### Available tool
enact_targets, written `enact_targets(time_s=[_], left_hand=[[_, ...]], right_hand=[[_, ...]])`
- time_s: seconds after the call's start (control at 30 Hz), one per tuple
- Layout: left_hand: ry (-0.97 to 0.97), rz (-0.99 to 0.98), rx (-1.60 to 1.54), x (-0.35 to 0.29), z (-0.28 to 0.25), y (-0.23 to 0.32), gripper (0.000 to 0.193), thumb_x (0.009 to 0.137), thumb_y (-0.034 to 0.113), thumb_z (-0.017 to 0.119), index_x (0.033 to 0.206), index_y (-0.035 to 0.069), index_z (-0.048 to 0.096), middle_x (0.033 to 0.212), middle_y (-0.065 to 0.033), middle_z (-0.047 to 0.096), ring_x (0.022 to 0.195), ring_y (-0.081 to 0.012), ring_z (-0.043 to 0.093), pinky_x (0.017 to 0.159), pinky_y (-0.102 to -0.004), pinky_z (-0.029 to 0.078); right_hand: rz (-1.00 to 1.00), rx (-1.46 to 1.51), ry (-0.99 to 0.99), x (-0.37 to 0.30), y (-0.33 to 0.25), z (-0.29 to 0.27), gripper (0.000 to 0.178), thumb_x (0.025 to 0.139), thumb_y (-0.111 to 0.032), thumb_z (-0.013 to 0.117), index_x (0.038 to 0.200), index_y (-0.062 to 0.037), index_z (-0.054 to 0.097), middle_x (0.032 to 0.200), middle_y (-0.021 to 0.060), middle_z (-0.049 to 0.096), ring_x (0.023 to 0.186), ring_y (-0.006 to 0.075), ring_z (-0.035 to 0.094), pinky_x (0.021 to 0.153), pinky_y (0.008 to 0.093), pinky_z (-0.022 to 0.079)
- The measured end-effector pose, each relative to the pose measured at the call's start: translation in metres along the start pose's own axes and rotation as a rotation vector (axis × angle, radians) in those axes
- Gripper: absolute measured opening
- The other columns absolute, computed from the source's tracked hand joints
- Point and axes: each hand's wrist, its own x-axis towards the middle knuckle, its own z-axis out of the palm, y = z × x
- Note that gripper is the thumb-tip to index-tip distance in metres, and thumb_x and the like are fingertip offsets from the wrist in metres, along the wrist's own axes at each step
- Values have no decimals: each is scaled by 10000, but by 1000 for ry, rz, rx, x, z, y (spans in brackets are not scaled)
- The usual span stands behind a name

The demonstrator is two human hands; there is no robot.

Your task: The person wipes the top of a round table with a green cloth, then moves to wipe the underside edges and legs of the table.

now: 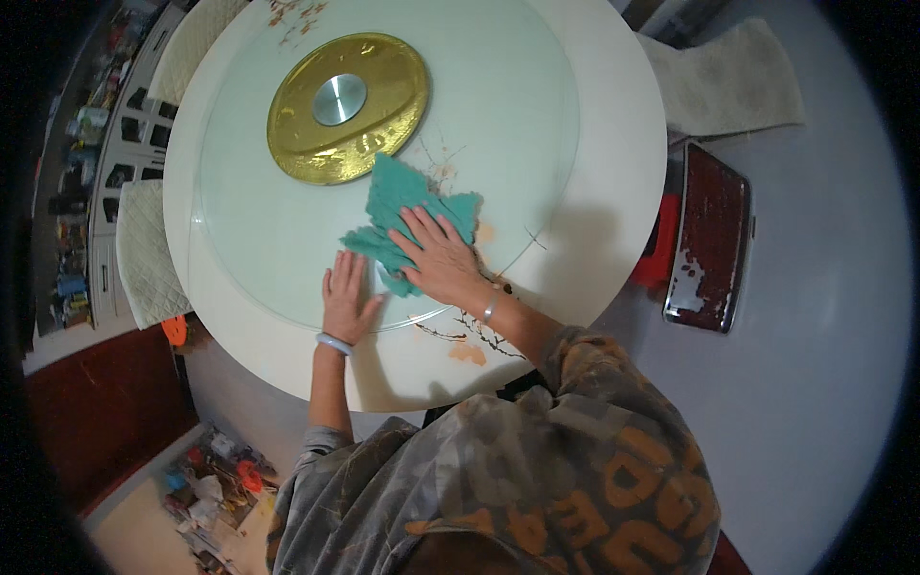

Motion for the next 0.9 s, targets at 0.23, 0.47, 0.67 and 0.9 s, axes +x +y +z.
enact_targets(time_s=[0.23,0.47,0.67,0.9], left_hand=[[154,68,-66,51,14,111,647,928,310,553,1470,14,359,1525,-193,358,1425,-354,308,1138,-548,202],[44,191,46,138,68,163,708,982,476,393,1527,41,266,1603,-121,240,1494,-292,167,1180,-541,98],[74,391,-15,220,73,207,591,991,377,402,1520,127,317,1597,-106,259,1479,-315,201,1174,-552,127],[88,101,130,132,61,152,592,970,319,433,1516,115,330,1606,-130,222,1477,-355,176,1171,-554,123]], right_hand=[[59,279,-27,-35,30,-25,584,947,-275,529,1483,-98,380,1590,106,262,1469,260,233,1186,426,189],[213,-247,65,-42,106,-47,601,939,-318,498,1458,-31,398,1560,111,339,1453,250,281,1169,492,196],[422,-358,247,-37,174,-71,572,934,-256,528,1427,12,418,1525,171,367,1443,306,281,1163,519,196],[286,-152,221,-8,103,-40,527,924,-248,557,1379,5,476,1496,228,378,1425,364,301,1152,501,239]])
